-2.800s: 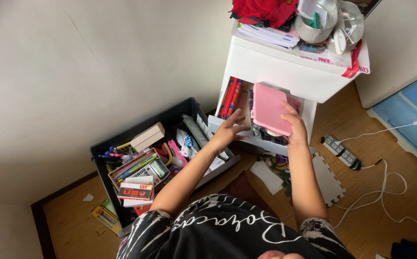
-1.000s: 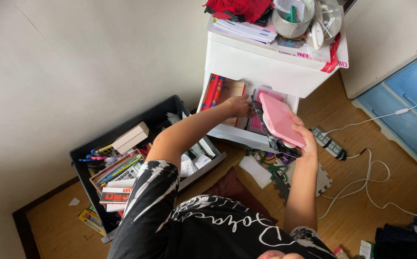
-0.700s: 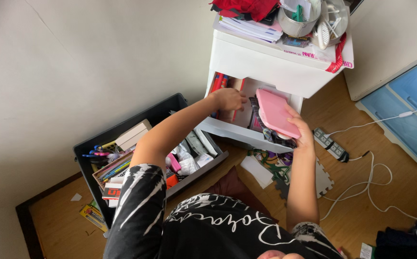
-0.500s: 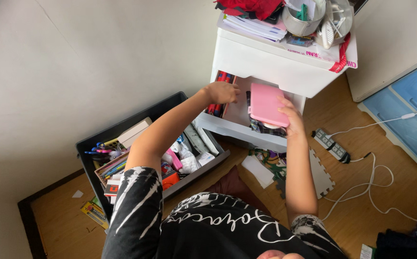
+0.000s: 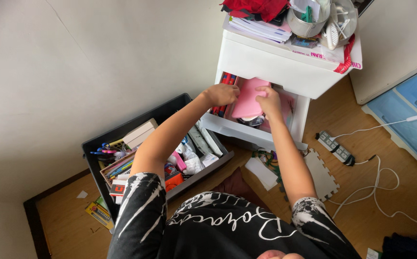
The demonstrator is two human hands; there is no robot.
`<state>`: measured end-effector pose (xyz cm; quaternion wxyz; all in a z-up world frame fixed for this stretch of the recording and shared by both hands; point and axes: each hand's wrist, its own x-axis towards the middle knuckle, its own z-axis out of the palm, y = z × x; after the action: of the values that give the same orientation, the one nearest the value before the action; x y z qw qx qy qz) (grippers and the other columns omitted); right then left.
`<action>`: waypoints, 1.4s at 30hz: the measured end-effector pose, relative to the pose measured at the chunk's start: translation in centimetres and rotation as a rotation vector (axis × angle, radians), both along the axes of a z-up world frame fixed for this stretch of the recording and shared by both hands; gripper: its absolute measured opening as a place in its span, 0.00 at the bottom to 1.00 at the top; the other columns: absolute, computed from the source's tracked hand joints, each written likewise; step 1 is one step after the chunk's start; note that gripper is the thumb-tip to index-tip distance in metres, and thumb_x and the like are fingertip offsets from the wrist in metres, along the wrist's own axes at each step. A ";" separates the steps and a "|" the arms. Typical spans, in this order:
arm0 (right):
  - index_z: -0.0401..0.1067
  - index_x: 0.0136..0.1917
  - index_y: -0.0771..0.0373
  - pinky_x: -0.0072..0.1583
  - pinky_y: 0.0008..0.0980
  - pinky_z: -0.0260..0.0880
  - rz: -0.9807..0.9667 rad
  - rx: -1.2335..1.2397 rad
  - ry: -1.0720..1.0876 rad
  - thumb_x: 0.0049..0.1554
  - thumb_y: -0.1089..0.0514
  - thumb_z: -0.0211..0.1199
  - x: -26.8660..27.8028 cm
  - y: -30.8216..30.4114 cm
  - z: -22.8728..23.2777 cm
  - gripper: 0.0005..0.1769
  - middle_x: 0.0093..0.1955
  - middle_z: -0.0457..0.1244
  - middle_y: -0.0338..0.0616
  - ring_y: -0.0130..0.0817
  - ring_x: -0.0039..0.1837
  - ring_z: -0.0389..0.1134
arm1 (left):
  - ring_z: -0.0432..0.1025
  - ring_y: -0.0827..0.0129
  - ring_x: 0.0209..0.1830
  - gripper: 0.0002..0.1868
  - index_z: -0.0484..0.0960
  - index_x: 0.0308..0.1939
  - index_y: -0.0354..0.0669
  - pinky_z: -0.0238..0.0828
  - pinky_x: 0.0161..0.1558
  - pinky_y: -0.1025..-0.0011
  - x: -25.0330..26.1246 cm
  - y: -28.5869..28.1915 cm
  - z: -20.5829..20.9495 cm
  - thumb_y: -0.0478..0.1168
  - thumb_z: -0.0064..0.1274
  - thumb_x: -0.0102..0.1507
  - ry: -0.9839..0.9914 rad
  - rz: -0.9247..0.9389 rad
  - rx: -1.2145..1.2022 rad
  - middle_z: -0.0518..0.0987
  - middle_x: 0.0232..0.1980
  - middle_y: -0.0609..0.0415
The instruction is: The person wipes the inside of a white plastic drawer with a red cloth, then places the drawer into a white cabinet. They transfer various items from a black storage bin into the drawer, including a pink plastic case, a red patterned pouch, a small wooden box, a red card pack, and a pink notebook.
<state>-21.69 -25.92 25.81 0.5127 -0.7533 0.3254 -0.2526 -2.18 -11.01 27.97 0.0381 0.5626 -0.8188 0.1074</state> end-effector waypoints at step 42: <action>0.46 0.83 0.54 0.65 0.73 0.59 0.348 0.658 -0.025 0.65 0.59 0.48 4.8 -0.4 -1.3 0.35 0.80 0.49 0.49 0.46 0.76 0.54 | 0.64 0.53 0.71 0.32 0.75 0.68 0.44 0.54 0.73 0.52 -1.8 6.1 2.4 0.57 0.56 0.65 0.438 0.129 -0.068 0.66 0.75 0.48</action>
<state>-16.88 -26.36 24.50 0.7666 -0.5891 0.2499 -0.0528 -3.98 -4.94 30.38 0.2270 0.6220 -0.7493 0.0124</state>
